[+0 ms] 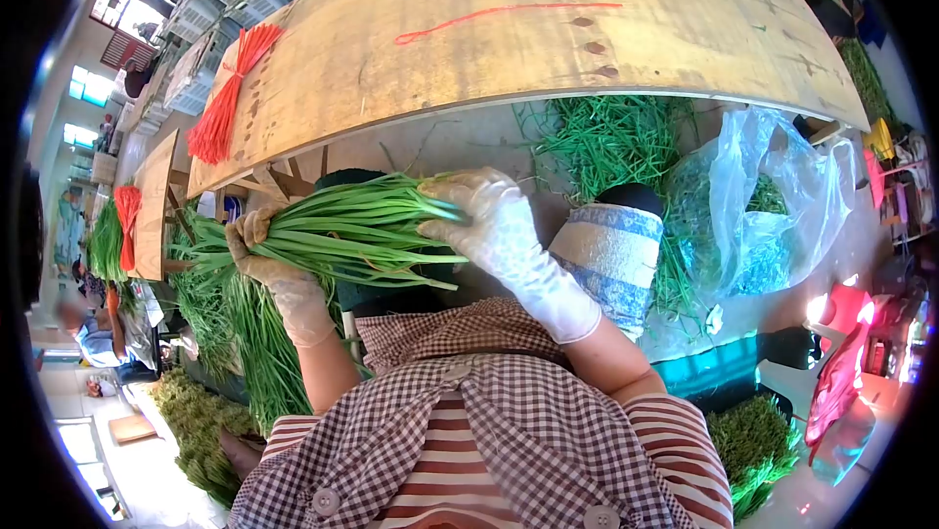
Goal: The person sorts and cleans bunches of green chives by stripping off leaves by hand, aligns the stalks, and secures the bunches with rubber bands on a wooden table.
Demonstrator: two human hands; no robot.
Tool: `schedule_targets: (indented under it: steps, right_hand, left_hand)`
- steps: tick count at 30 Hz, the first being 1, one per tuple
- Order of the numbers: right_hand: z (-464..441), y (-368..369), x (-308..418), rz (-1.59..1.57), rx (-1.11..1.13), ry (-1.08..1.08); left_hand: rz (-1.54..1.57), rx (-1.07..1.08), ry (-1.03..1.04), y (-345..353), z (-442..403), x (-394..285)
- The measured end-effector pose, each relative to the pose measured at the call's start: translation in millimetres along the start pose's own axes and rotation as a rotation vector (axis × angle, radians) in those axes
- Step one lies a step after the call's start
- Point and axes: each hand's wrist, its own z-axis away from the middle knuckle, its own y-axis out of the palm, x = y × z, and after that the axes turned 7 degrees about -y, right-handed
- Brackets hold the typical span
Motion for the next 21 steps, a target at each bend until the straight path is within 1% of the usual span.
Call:
schedule_targets:
  steps: [3,4,6,7,10,11,12,14,15,16,17,18,19,20,21]
  right_hand:
    - [2.9,4.0,-4.0,-0.085,0.073,0.121]
    - [4.4,3.9,-5.4,-0.103,0.094,0.167]
    - [11.4,11.4,-14.1,-0.481,-0.201,0.374]
    - [13.4,5.5,-21.0,-0.418,-0.188,0.403]
    - [-2.6,-9.1,-9.9,-0.677,-0.04,0.495]
    - [-4.2,-12.3,-5.5,-0.783,0.135,0.55]
    - [-4.0,-13.3,-3.3,-0.886,0.314,0.603]
    - [5.5,-4.5,-12.4,-1.009,0.244,0.637]
    - [10.5,0.6,-18.8,-1.07,0.208,0.653]
    - [14.5,2.8,-23.7,-1.131,0.17,0.668]
    - [14.7,-1.3,-22.4,-1.1,0.173,0.713]
    - [12.7,-10.6,-21.1,-0.894,0.213,0.711]
    - [11.2,-23.3,-18.7,-0.973,0.196,0.697]
    - [12.2,-35.8,-20.8,-1.051,0.179,0.68]
    - [22.3,-44.4,-37.7,-1.241,-0.025,0.625]
  left_hand:
    - [-0.032,-0.163,0.046,-10.5,-2.3,-7.1]
    - [0.043,-0.107,0.012,-15.5,-1.9,-11.1]
    - [0.192,0.006,-0.058,-21.6,0.3,-19.0]
    - [0.226,0.016,-0.078,-22.5,1.3,-24.2]
    - [0.258,0.018,-0.09,-20.1,-0.3,-22.8]
    - [0.256,0.055,-0.156,-19.0,0.3,-17.3]
    - [0.122,-0.057,-0.157,-16.6,2.4,-14.0]
    - [-0.148,-0.283,-0.156,-8.5,7.2,-6.6]
    - [-0.342,-0.375,-0.105,-28.6,-0.2,-18.2]
    - [-0.33,-0.355,-0.102,-49.1,-4.7,-27.3]
    - [-0.318,-0.334,-0.1,-61.1,-7.6,-32.1]
    - [-0.307,-0.314,-0.098,-63.3,-7.9,-33.2]
    - [-0.329,-0.327,-0.121,-63.7,-6.9,-35.9]
    - [-0.389,-0.406,-0.072,-59.5,-7.2,-35.7]
    - [-0.448,-0.486,-0.021,-55.2,-7.7,-35.0]
